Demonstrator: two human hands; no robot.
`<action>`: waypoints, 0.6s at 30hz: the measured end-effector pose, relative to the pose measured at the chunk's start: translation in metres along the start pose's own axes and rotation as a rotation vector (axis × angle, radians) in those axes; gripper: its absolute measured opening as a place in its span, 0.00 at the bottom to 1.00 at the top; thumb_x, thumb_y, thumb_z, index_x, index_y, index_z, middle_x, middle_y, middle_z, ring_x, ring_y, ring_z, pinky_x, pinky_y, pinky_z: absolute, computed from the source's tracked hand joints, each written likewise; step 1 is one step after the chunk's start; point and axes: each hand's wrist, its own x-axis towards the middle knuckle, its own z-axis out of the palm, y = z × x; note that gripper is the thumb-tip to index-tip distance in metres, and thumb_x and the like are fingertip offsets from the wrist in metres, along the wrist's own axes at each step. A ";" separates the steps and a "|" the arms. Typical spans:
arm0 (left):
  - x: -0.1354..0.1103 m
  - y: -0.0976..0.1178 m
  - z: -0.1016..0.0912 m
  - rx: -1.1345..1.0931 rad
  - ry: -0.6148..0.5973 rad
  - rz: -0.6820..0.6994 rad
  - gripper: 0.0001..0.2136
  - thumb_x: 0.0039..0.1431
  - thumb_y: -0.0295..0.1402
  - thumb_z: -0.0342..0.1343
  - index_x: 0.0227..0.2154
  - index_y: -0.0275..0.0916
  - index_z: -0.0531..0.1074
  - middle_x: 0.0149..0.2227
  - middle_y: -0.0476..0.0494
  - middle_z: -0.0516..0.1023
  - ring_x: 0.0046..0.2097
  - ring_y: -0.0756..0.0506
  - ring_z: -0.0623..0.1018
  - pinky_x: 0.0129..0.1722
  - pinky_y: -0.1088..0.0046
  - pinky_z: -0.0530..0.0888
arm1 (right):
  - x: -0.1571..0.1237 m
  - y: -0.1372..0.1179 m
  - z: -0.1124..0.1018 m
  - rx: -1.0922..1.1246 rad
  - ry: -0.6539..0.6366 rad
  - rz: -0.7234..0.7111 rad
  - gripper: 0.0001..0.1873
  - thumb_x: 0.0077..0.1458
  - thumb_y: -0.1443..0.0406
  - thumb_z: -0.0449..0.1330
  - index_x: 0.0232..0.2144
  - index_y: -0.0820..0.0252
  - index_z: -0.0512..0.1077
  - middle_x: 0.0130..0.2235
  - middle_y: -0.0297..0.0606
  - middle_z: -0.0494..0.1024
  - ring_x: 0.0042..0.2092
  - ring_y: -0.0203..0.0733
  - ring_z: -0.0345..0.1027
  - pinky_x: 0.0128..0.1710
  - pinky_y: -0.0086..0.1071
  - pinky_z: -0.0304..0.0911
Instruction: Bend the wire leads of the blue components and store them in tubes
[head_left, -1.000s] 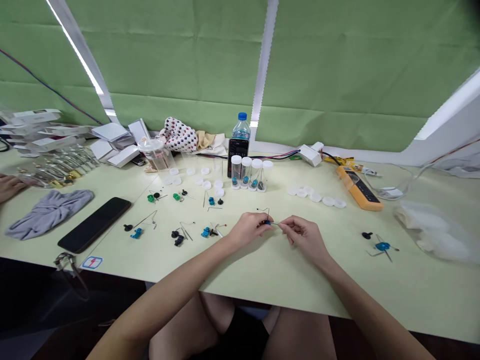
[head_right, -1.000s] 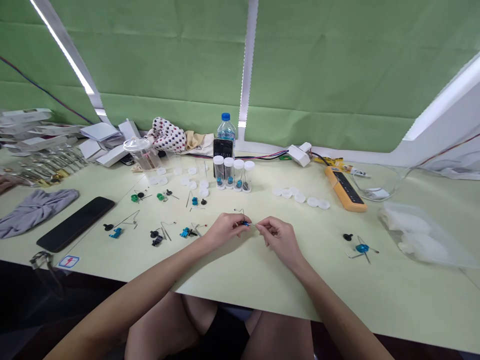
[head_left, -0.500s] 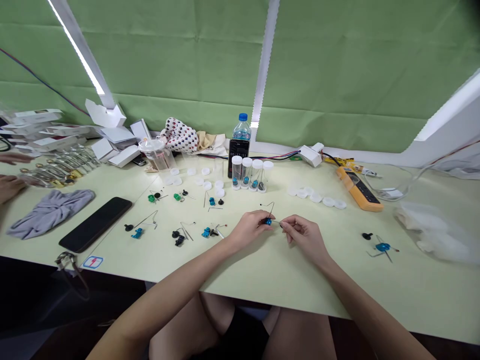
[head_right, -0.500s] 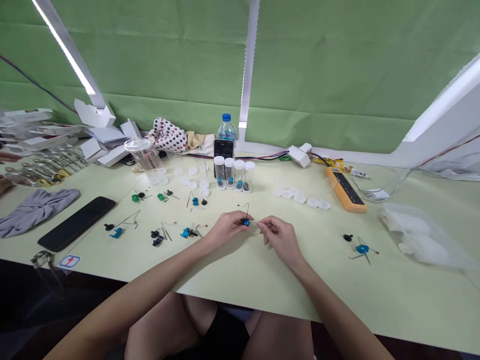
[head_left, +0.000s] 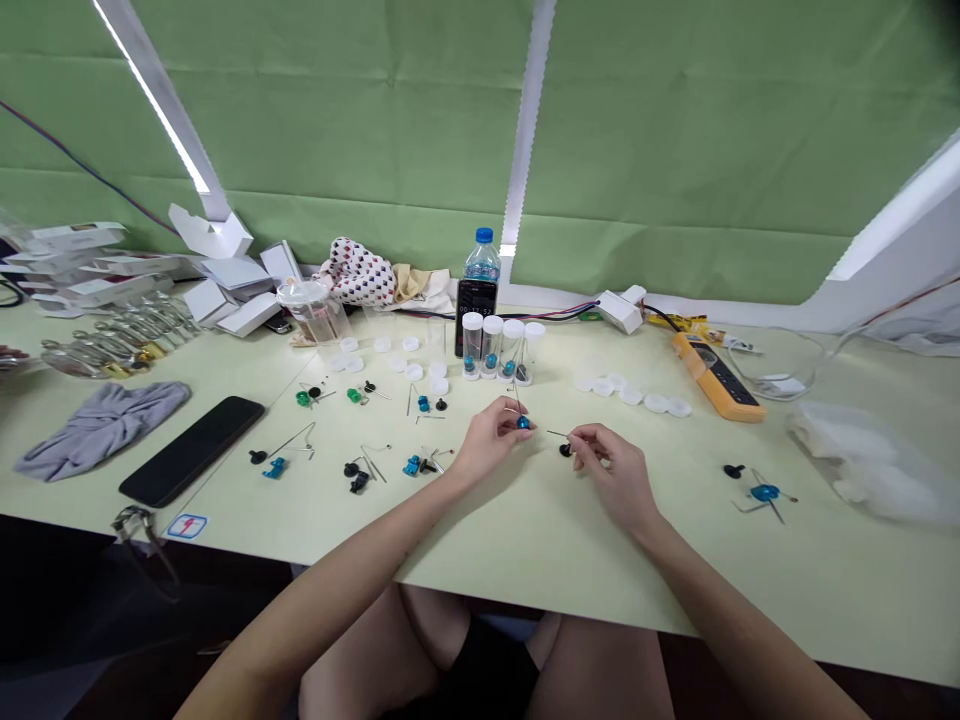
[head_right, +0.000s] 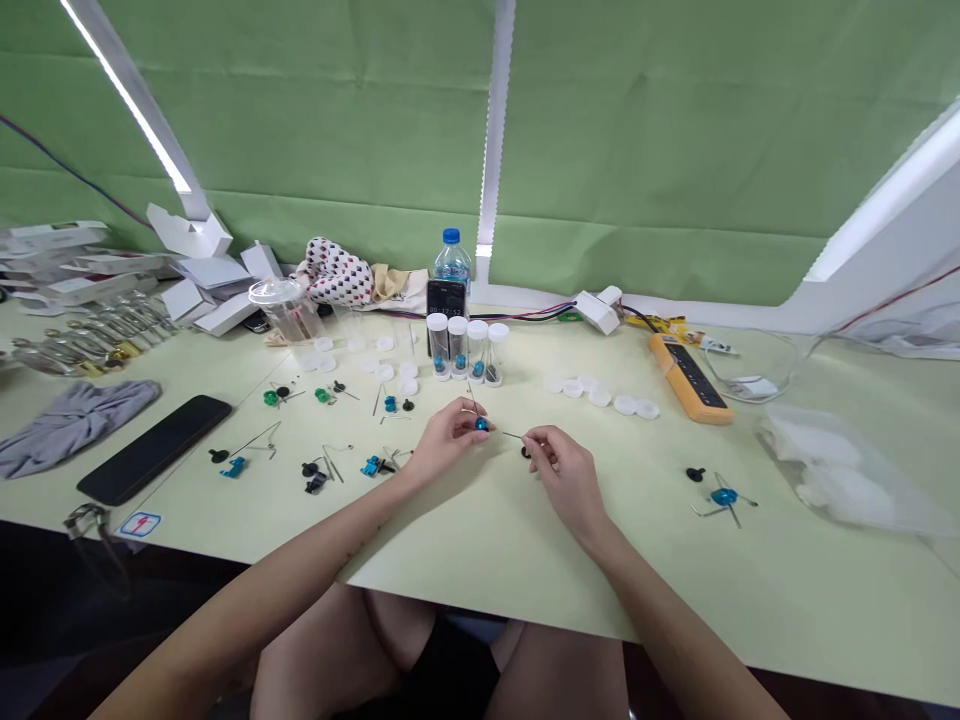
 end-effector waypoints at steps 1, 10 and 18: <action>0.001 0.000 -0.001 -0.063 -0.006 0.002 0.10 0.52 0.28 0.56 0.38 0.38 0.65 0.37 0.42 0.76 0.40 0.47 0.75 0.43 0.69 0.69 | 0.000 0.000 0.000 -0.024 0.002 -0.036 0.12 0.59 0.57 0.52 0.32 0.57 0.69 0.29 0.35 0.71 0.27 0.36 0.65 0.27 0.30 0.63; 0.001 0.001 -0.006 -0.250 -0.045 -0.060 0.13 0.54 0.33 0.54 0.43 0.36 0.71 0.43 0.41 0.73 0.42 0.47 0.74 0.48 0.68 0.66 | -0.003 0.000 0.004 -0.207 -0.365 -0.343 0.11 0.61 0.63 0.50 0.34 0.55 0.71 0.35 0.38 0.71 0.34 0.39 0.67 0.34 0.32 0.62; 0.004 -0.006 -0.009 -0.292 -0.027 -0.076 0.17 0.52 0.36 0.58 0.45 0.38 0.71 0.42 0.42 0.72 0.38 0.48 0.74 0.46 0.68 0.67 | -0.003 -0.001 0.007 -0.380 -0.491 -0.414 0.10 0.62 0.64 0.48 0.37 0.54 0.69 0.36 0.37 0.72 0.35 0.39 0.68 0.34 0.31 0.62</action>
